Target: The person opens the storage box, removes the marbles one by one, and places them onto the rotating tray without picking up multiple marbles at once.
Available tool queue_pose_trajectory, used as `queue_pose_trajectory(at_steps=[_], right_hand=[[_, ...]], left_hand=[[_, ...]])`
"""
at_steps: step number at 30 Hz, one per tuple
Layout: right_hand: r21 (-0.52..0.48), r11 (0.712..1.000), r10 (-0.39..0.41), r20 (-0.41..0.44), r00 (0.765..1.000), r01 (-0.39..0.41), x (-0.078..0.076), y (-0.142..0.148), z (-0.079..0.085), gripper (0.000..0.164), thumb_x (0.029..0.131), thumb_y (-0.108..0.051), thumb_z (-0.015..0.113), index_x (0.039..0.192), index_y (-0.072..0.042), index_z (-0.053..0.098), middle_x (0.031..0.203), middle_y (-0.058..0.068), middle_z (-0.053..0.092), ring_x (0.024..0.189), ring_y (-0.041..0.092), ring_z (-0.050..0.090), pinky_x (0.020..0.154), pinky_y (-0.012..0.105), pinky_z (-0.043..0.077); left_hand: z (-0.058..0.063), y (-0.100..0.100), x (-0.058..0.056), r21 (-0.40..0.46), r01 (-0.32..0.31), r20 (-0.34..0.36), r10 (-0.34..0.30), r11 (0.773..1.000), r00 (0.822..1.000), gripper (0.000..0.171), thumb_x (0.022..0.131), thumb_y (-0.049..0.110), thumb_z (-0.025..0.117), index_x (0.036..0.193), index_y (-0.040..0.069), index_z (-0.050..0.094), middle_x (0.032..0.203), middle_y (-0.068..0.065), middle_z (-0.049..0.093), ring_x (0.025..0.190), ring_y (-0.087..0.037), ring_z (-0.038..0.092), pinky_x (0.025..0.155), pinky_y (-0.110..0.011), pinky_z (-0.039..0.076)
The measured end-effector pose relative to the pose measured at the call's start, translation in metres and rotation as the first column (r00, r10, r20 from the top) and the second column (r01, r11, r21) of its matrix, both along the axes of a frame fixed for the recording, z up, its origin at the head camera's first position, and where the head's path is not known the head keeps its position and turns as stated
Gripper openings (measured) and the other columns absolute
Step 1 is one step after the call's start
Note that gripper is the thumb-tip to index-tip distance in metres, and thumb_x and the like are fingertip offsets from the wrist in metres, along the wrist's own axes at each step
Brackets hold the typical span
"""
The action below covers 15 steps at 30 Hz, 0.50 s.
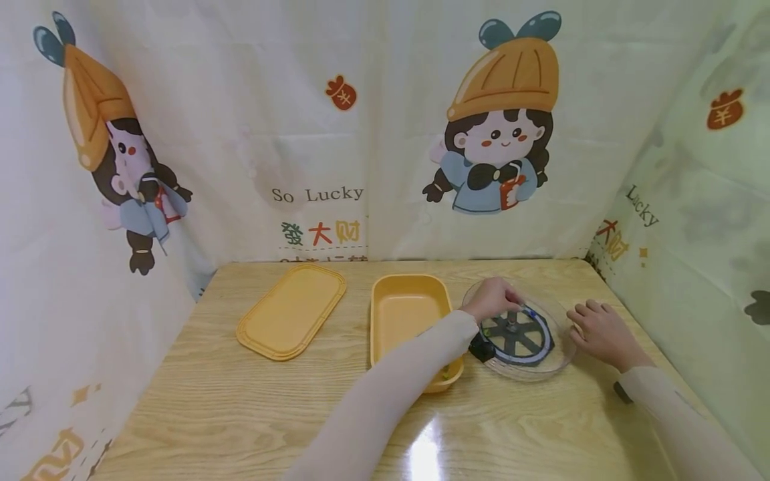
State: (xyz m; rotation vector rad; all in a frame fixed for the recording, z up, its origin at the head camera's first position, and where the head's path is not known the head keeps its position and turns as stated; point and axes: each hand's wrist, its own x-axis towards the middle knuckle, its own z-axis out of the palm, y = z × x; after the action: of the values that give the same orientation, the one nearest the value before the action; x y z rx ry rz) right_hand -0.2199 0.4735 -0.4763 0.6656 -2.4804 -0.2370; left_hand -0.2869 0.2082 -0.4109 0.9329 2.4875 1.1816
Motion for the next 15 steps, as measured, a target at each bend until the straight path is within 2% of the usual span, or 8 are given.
queue_pose_trajectory(at_steps=[5, 12, 15], right_hand=[[-0.006, 1.0, -0.003, 0.005, 1.0, 0.003, -0.001, -0.001, 0.001, 0.016, 0.068, -0.015, 0.062, 0.08, -0.008, 0.055, 0.075, 0.006, 0.052, 0.072, 0.028, 0.047, 0.063, 0.046, 0.04], [-0.012, 1.0, -0.011, 0.005, 1.0, 0.011, -0.001, -0.003, 0.002, 0.015, 0.068, -0.015, 0.062, 0.078, -0.008, 0.053, 0.074, 0.005, 0.051, 0.071, 0.027, 0.047, 0.063, 0.046, 0.039], [-0.012, 1.0, -0.013, 0.004, 1.0, 0.013, 0.0, -0.003, 0.002, 0.015, 0.068, -0.016, 0.061, 0.077, -0.008, 0.052, 0.073, 0.005, 0.051, 0.071, 0.027, 0.046, 0.063, 0.046, 0.038]], left_hand=[[-0.006, 0.01, 0.0, -0.043, 0.011, -0.031, -0.012, 0.999, 0.999, 0.015, 0.084, 0.012, 0.07, 0.098, 0.009, 0.076, 0.094, 0.0, 0.075, 0.074, -0.009, 0.069, 0.054, -0.008, 0.042], [-0.017, 0.018, 0.001, -0.132, 0.02, -0.113, -0.035, 0.991, 0.993, 0.011, 0.08, 0.013, 0.075, 0.09, 0.012, 0.077, 0.087, 0.004, 0.074, 0.069, 0.001, 0.06, 0.057, -0.005, 0.039], [-0.021, 0.019, 0.005, -0.173, 0.023, -0.104, -0.042, 0.985, 0.994, 0.012, 0.078, 0.012, 0.075, 0.09, 0.015, 0.078, 0.087, 0.006, 0.074, 0.07, 0.001, 0.061, 0.057, -0.006, 0.04]])
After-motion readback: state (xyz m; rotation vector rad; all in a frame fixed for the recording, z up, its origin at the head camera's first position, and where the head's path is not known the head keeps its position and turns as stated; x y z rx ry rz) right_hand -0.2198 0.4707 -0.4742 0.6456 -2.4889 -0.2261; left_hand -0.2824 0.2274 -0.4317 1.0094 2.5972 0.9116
